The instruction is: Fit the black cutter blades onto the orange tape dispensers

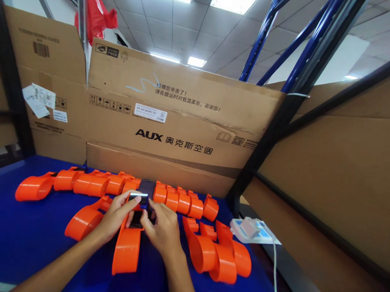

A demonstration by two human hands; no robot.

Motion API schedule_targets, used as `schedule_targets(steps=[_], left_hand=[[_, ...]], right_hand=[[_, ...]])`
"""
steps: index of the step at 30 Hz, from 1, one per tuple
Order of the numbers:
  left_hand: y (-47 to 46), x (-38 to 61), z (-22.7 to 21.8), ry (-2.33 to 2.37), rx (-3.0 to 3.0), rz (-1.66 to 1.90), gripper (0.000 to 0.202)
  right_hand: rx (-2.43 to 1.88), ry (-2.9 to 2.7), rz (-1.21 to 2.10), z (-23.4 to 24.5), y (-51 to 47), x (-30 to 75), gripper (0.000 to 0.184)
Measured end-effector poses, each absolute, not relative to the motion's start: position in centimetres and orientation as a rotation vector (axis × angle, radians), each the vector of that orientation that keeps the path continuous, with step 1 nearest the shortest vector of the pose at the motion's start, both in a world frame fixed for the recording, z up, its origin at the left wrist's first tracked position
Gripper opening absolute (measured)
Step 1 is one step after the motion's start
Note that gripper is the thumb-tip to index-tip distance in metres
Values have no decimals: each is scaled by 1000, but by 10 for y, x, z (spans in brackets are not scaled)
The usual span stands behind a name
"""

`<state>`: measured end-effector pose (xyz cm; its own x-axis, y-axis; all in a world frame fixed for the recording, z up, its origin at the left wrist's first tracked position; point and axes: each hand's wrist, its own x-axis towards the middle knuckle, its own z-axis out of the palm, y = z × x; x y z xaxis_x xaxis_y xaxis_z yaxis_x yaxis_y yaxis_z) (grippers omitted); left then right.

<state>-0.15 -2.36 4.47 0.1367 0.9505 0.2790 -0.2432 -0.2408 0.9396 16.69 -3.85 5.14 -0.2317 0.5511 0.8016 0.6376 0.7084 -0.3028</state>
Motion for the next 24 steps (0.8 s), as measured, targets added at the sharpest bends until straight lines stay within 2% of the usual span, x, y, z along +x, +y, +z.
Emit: schedule_targets(steps=[14,19,24], left_hand=[[-21,-3,39,707,1286,1373,35],[-19,-6,41,584,1105,1346,40],[-13,-7,39,600,1051,1375,38]], right_hand=[[-913,-1870,-6,61,-46,164,20],[-1002,-1646,148,65,-47,174,22],[-1201,-1487,114,64,-34,190,26]])
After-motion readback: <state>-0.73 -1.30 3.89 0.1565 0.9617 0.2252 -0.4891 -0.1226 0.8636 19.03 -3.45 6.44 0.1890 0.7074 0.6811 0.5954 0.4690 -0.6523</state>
